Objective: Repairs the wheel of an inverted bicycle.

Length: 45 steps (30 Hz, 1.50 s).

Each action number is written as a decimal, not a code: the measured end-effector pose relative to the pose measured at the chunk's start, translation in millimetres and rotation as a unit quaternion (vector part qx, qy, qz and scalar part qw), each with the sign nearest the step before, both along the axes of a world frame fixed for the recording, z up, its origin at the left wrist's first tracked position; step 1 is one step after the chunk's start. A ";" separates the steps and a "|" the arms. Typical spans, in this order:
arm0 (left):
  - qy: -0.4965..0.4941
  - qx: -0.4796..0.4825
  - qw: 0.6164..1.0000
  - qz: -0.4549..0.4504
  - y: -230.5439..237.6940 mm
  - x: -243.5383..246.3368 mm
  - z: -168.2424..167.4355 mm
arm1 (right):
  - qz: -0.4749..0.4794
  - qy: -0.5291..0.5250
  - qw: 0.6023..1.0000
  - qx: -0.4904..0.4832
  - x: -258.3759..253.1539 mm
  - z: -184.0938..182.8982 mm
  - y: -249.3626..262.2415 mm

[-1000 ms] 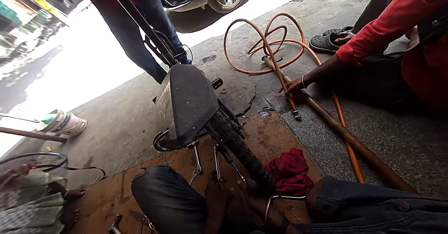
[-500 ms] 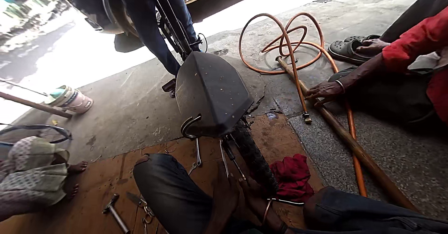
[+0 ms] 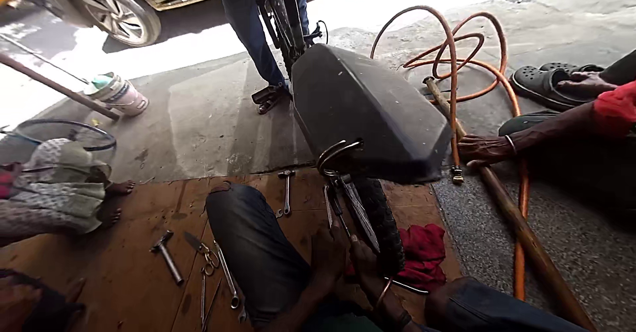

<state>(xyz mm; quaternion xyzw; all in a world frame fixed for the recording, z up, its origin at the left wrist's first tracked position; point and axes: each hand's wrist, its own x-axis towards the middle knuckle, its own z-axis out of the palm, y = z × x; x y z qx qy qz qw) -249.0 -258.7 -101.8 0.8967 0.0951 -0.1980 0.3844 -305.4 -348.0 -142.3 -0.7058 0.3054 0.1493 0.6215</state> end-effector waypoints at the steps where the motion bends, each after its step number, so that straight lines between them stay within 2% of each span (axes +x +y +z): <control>1: -0.028 0.003 1.000 0.003 -0.1 -6.2 -10.8 | 0.001 -0.004 1.000 -0.004 0.2 3.0 0.3; 3: -0.068 0.000 0.997 0.020 1.3 -15.5 -38.2 | 0.008 0.000 1.000 0.007 1.2 21.5 -0.7; 4: -0.056 -0.006 0.998 0.033 1.6 -16.4 -52.5 | 0.005 0.000 1.000 0.014 1.7 26.1 -0.7; 7: 0.079 0.024 0.996 0.043 -1.1 -8.3 -83.8 | 0.004 0.004 1.000 0.025 2.6 15.1 -0.1; 8: 0.090 0.038 0.995 0.037 -3.5 -6.7 -88.3 | 0.009 0.012 1.000 0.027 2.2 13.3 -1.6; 11: 0.005 -0.005 0.999 0.043 -3.3 -6.6 -91.1 | 0.022 0.027 0.999 0.021 3.7 18.9 0.1; 13: -0.059 -0.051 0.996 0.053 -0.2 -7.8 -79.8 | 0.025 0.036 0.999 0.024 5.0 21.8 0.7; 17: -0.035 -0.090 0.995 0.023 16.5 -13.0 -55.6 | 0.048 0.043 0.998 0.000 3.8 47.0 -4.9; 21: 0.100 -0.119 0.987 -0.032 31.9 7.8 -14.7 | 0.048 0.035 0.998 -0.023 2.6 41.9 -3.8; 26: 0.236 -0.117 0.964 -0.029 20.8 38.7 51.8 | 0.044 0.017 0.999 -0.026 1.7 19.8 -3.5; 30: 0.268 -0.154 0.951 0.032 2.0 44.9 69.7 | 0.049 0.026 0.998 -0.023 0.1 19.5 -3.6; 32: 0.297 -0.175 0.938 0.033 4.0 48.2 71.6 | 0.051 0.023 0.998 -0.019 -1.6 22.3 -3.3; 36: 0.374 -0.279 0.884 0.036 15.0 88.3 92.6 | 0.054 0.019 0.998 -0.015 -5.9 21.2 -3.0; 37: 0.380 -0.279 0.881 0.035 14.5 93.1 96.0 | 0.059 0.025 0.998 -0.015 -6.6 22.2 -3.4; 41: 0.337 -0.157 0.928 0.005 5.5 70.8 90.3 | 0.062 0.021 0.998 -0.021 -2.7 19.0 -3.3; 45: 0.291 -0.109 0.950 -0.013 0.7 65.5 85.9 | 0.042 0.019 0.999 -0.015 -1.5 17.4 -3.0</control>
